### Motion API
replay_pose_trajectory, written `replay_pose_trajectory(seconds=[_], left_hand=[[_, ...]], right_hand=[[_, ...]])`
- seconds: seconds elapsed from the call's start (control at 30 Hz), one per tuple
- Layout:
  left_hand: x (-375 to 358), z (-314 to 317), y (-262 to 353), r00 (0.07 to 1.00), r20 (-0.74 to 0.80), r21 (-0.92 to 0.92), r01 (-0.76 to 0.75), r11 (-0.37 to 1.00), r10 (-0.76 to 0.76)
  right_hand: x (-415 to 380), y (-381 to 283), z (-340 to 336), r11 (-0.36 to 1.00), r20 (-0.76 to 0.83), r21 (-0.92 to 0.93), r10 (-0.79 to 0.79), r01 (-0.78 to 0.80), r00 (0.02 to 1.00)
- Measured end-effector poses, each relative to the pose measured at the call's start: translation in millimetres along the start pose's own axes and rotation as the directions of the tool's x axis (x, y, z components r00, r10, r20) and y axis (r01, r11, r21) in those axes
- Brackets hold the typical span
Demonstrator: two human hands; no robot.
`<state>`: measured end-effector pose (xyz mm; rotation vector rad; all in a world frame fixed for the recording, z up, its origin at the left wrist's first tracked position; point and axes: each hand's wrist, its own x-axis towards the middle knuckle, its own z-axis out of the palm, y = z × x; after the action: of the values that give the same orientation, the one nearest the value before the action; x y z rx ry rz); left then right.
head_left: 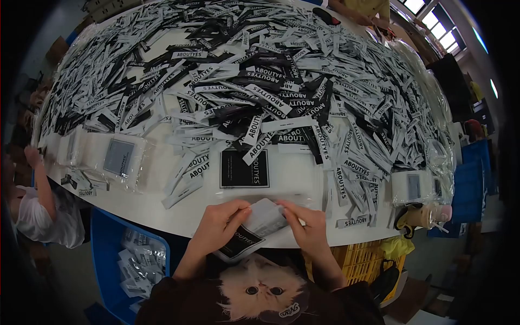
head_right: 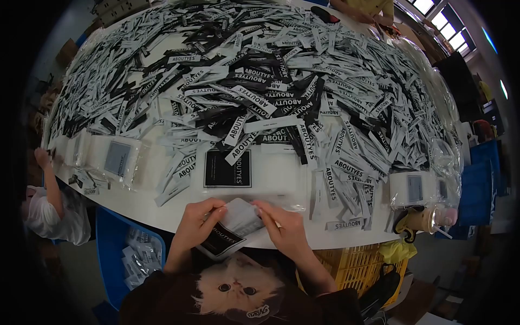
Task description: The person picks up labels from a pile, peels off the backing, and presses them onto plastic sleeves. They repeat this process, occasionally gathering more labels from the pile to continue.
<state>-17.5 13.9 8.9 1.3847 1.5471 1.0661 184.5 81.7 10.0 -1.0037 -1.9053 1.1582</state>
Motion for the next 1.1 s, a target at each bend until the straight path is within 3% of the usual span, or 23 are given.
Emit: replay_pose_trajectory(seconds=[0.07, 0.1, 0.17, 0.27, 0.33, 0.4, 0.47, 0.5, 0.53, 0.6, 0.67, 0.7, 0.77, 0.8, 0.83, 0.87, 0.9, 0.93, 0.97, 1.0, 1.03, 1.07, 1.1], left_hand=[[-1, -2, -4, 0.997, 0.071, 0.044, -0.03, 0.999, 0.027], [-2, -2, -5, 0.989, 0.137, 0.079, -0.061, 0.995, 0.05], [-3, 2, 1, 0.983, 0.172, 0.045, -0.078, 0.996, 0.07], [-5, 9, 4, 0.97, 0.188, -0.027, -0.152, 0.988, 0.154], [-4, 0, 4, 0.961, 0.273, -0.086, -0.008, 0.996, 0.031], [-8, -6, -5, 0.983, 0.185, -0.076, 0.026, 0.997, -0.012], [-6, -9, 1, 0.996, 0.042, -0.157, 0.079, 0.984, -0.073], [-5, -7, 0, 0.997, 0.043, -0.156, 0.077, 0.985, -0.071], [-4, -4, -2, 0.996, 0.082, -0.204, 0.032, 0.979, -0.016], [-3, -2, -2, 0.99, 0.131, -0.257, -0.016, 0.966, 0.051], [-5, -5, 4, 0.991, 0.049, -0.056, -0.119, 0.991, 0.121], [-8, -6, 1, 0.991, 0.053, -0.059, -0.119, 0.991, 0.122], [-15, -8, -8, 0.985, -0.147, -0.156, -0.115, 0.981, 0.092], [-29, -20, -21, 0.981, -0.186, -0.265, -0.004, 0.964, -0.047], [-46, -42, -37, 0.96, -0.21, -0.374, 0.097, 0.922, -0.186], [-61, -71, -44, 0.978, -0.119, -0.302, 0.128, 0.945, -0.171], [-79, -99, -46, 0.986, -0.028, -0.23, 0.154, 0.961, -0.165], [-95, -121, -43, 0.914, 0.115, -0.086, 0.4, 0.913, -0.389], [-109, -134, -40, 0.769, 0.219, 0.09, 0.597, 0.797, -0.601], [-123, -136, -41, 0.768, 0.216, 0.091, 0.599, 0.796, -0.602], [-137, -136, -43, 0.689, -0.053, 0.563, 0.618, 0.549, -0.723], [-145, -135, -43, 0.647, -0.351, 0.83, 0.55, 0.095, -0.677], [-146, -135, -38, 0.645, -0.357, 0.826, 0.555, 0.093, -0.676]], right_hand=[[0, -1, -9, 0.959, 0.374, 0.029, 0.252, -0.283, 0.893], [1, 7, -14, 0.959, 0.372, 0.028, 0.252, -0.282, 0.894], [2, 26, -21, 0.943, 0.751, 0.094, 0.143, -0.318, 0.644], [0, 7, 3, 0.894, 0.658, 0.095, 0.274, -0.438, 0.702], [-4, 39, 4, 0.856, 0.658, 0.107, 0.32, -0.506, 0.682], [-4, 40, 4, 0.814, 0.662, 0.116, 0.363, -0.569, 0.655], [0, 12, 6, 0.587, 0.453, 0.643, 0.227, -0.492, 0.862], [-2, 15, 8, 0.83, 0.429, 0.472, 0.079, -0.298, 0.9], [-4, 13, 10, 0.83, 0.422, 0.474, 0.081, -0.295, 0.903], [-5, 5, 14, 0.951, 0.379, 0.287, -0.001, -0.117, 0.925], [-3, -3, 22, 0.963, 0.306, 0.262, -0.017, -0.067, 0.952], [-3, -5, 23, 0.97, 0.242, 0.242, -0.034, -0.026, 0.97], [11, 0, 21, 0.971, 0.289, 0.233, -0.127, 0.059, 0.949], [23, 1, 19, 0.962, 0.335, 0.23, -0.22, 0.147, 0.916], [36, -1, 10, 0.976, 0.191, 0.146, -0.186, 0.16, 0.964], [51, -2, -3, 0.986, 0.042, 0.062, -0.159, 0.156, 0.986], [68, 2, -14, 0.981, -0.11, -0.151, -0.139, 0.122, 0.984], [86, 11, -23, 0.935, -0.254, -0.351, -0.151, 0.054, 0.955], [105, 26, -27, 0.827, -0.285, -0.557, -0.276, 0.076, 0.918], [117, 44, -27, 0.679, -0.29, -0.731, -0.401, 0.07, 0.869], [121, 58, -25, 0.681, -0.289, -0.729, -0.401, 0.071, 0.869], [125, 70, -23, 0.724, -0.308, -0.69, -0.302, 0.007, 0.902], [129, 72, -23, 0.759, -0.32, -0.648, -0.201, -0.059, 0.926]])
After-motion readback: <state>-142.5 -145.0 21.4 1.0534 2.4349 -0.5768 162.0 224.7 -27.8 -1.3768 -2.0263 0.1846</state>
